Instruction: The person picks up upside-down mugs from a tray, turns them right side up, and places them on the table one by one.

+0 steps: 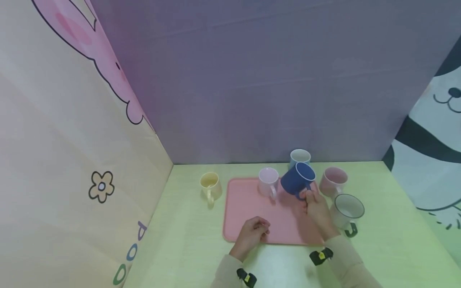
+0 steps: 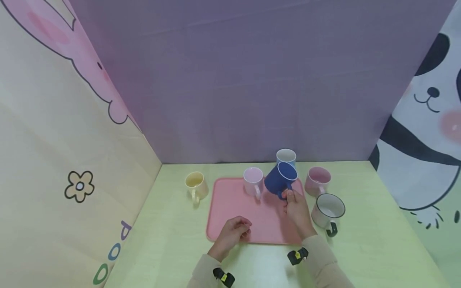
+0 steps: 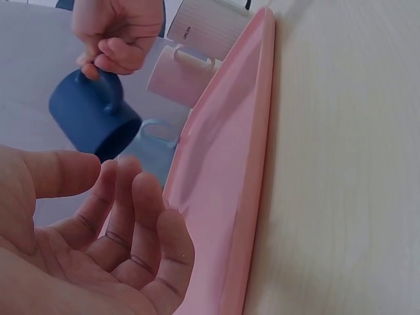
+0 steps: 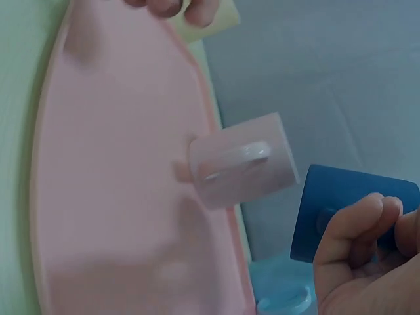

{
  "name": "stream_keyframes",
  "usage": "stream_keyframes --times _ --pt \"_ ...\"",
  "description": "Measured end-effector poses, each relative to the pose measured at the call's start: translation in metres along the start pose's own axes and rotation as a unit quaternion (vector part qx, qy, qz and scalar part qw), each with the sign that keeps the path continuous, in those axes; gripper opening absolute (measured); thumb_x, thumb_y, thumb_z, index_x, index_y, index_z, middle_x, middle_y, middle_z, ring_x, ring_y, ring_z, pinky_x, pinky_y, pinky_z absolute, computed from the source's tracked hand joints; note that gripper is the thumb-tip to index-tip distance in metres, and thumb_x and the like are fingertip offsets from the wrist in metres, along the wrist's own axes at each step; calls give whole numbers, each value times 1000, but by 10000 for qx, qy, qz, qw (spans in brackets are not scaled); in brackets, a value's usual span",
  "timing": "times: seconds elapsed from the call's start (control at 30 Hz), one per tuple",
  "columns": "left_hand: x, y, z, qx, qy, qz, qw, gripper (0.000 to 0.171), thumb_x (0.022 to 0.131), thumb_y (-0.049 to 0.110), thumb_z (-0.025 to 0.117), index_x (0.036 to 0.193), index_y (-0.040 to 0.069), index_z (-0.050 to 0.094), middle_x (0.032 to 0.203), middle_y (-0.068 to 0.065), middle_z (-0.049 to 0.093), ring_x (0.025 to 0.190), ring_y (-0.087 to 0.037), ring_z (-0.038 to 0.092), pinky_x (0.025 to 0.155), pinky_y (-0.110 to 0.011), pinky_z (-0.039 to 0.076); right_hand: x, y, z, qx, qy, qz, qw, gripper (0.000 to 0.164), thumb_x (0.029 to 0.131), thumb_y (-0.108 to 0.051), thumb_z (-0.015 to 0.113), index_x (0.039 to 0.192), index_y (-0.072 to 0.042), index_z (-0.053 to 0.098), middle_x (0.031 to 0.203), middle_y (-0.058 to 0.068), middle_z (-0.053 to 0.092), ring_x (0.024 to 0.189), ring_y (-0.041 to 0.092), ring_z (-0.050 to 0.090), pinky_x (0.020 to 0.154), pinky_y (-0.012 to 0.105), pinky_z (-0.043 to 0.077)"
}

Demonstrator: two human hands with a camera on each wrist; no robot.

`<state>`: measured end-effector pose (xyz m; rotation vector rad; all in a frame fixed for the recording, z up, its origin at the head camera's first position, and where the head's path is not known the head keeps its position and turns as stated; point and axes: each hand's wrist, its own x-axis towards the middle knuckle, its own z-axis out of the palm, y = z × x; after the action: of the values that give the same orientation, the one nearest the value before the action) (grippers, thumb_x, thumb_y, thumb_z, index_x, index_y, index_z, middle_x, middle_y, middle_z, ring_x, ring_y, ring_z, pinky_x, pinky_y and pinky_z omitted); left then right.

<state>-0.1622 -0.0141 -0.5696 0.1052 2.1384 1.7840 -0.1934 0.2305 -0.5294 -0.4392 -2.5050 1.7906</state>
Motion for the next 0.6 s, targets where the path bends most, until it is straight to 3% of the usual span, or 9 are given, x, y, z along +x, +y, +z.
stream_keyframes --times 0.17,0.33,0.47,0.6 --pt "-1 1 1 13 18 117 9999 13 99 7 59 104 4 70 86 -4 70 79 -18 67 73 -35 60 -9 -9 -1 314 -75 -123 9994 42 113 -29 32 115 5 55 78 -4 55 67 5 51 63 20 51" --pt "-1 3 2 -11 38 93 9999 14 99 8 59 105 2 70 86 -6 70 78 -19 67 72 -35 59 -14 -14 -3 1179 -645 -35 9909 38 113 -33 29 113 -5 55 89 -9 53 73 5 47 68 20 50" --pt "-1 3 3 -69 27 24 10000 16 99 8 59 108 0 69 87 -7 70 78 -19 66 72 -35 59 -16 -13 -3 1945 -1135 20 9743 32 111 -39 31 104 -17 53 85 -9 49 72 4 45 70 21 50" --pt "0 4 3 -59 18 26 10000 16 100 9 59 108 1 69 88 -6 70 79 -20 66 72 -33 58 -17 -10 -3 2684 -1615 -13 9497 29 110 -43 34 98 -24 53 79 -11 49 68 3 44 70 20 50"
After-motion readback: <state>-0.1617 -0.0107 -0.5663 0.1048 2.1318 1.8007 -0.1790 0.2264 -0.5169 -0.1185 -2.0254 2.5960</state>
